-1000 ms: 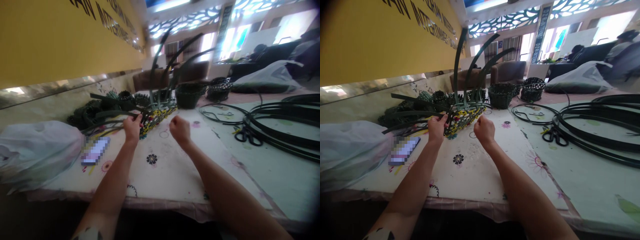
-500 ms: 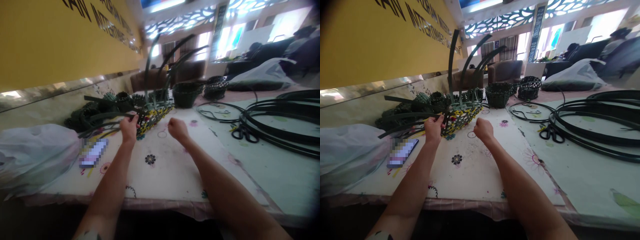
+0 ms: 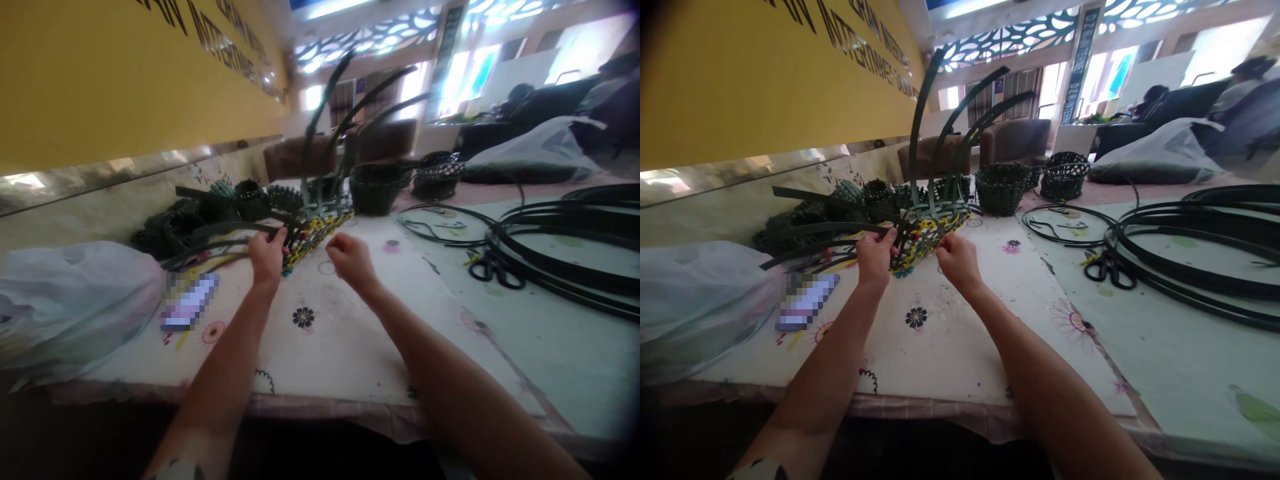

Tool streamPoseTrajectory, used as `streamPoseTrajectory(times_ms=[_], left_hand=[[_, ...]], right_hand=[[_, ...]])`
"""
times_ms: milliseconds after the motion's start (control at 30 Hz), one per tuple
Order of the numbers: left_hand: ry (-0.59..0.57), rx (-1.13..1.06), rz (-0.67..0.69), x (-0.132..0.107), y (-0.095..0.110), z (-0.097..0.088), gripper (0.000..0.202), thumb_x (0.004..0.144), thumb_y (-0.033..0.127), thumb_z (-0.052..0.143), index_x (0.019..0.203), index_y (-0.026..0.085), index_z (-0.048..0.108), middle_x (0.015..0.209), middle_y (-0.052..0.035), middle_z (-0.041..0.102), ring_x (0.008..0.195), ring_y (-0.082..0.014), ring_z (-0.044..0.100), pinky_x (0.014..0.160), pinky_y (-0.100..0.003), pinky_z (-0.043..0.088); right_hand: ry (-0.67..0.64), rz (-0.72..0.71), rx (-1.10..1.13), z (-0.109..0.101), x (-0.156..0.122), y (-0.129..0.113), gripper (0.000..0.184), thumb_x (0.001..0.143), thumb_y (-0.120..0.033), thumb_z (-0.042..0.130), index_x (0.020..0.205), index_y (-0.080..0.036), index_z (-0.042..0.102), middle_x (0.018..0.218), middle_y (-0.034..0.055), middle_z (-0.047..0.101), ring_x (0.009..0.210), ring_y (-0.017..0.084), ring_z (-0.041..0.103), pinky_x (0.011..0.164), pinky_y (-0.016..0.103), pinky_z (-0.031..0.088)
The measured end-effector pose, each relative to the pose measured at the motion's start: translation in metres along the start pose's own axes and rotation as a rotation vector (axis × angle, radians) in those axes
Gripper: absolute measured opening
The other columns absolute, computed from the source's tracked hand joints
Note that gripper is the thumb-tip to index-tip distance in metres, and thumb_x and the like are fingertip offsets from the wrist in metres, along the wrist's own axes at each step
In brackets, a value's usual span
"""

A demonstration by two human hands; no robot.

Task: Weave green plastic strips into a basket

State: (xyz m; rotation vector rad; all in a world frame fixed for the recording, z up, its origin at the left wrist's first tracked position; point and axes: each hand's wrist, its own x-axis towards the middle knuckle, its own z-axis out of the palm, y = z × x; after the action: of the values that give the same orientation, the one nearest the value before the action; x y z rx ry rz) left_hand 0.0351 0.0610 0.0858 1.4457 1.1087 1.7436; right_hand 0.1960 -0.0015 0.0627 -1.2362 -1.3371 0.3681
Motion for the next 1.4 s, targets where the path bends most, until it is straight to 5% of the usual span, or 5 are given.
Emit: streamPoseTrajectory(times_ms=[233, 500, 900, 1100, 1400], left_hand=[[-0.143, 0.039, 0.002, -0.022, 0.011, 0.01, 0.022, 0.081, 0.021, 0.07, 0.102, 0.012, 0.072, 0.062, 0.0039, 0.061, 0.043, -0.0071, 0.054, 0.044, -0.017, 0.04], [-0.323, 0.071, -0.075, -0.026, 0.013, 0.012, 0.019, 0.083, 0.023, 0.068, 0.096, 0.012, 0.076, 0.066, 0.0005, 0.068, 0.043, -0.0074, 0.054, 0.044, -0.017, 0.041], [-0.391, -0.016, -0.1, -0.026, 0.01, 0.013, 0.015, 0.081, 0.017, 0.066, 0.094, 0.014, 0.073, 0.076, 0.0005, 0.068, 0.042, -0.0055, 0.052, 0.041, -0.016, 0.043], [-0.265, 0.093, 0.002, -0.03, 0.012, 0.013, 0.011, 0.083, 0.02, 0.068, 0.09, 0.013, 0.071, 0.076, -0.0008, 0.07, 0.042, -0.0069, 0.056, 0.041, -0.016, 0.041], [-0.222, 0.186, 0.12, -0.041, 0.013, 0.016, 0.007, 0.086, 0.021, 0.065, 0.091, 0.019, 0.071, 0.084, -0.0013, 0.071, 0.056, -0.0096, 0.06, 0.051, -0.018, 0.043]], right_hand=[[0.069, -0.016, 0.168, 0.014, -0.012, -0.006, 0.01, 0.079, -0.026, 0.053, 0.071, -0.02, 0.055, 0.052, -0.0033, 0.053, 0.048, 0.013, 0.05, 0.05, 0.025, 0.038], [0.046, 0.31, 0.756, 0.021, -0.013, -0.006, 0.021, 0.067, -0.035, 0.067, 0.075, -0.018, 0.057, 0.054, -0.0047, 0.057, 0.043, 0.011, 0.053, 0.046, 0.025, 0.047], [0.096, 0.138, 0.18, 0.013, -0.01, 0.0, 0.015, 0.077, -0.03, 0.056, 0.069, -0.019, 0.061, 0.055, -0.0017, 0.057, 0.048, 0.014, 0.054, 0.051, 0.026, 0.043], [0.26, -0.249, -0.271, 0.01, -0.013, -0.002, 0.018, 0.087, -0.027, 0.051, 0.072, -0.02, 0.057, 0.074, 0.0057, 0.061, 0.072, 0.019, 0.055, 0.067, 0.031, 0.042], [0.257, -0.5, -0.188, 0.009, -0.017, -0.008, 0.022, 0.097, -0.025, 0.047, 0.078, -0.021, 0.058, 0.083, 0.0055, 0.054, 0.076, 0.017, 0.052, 0.071, 0.03, 0.045]])
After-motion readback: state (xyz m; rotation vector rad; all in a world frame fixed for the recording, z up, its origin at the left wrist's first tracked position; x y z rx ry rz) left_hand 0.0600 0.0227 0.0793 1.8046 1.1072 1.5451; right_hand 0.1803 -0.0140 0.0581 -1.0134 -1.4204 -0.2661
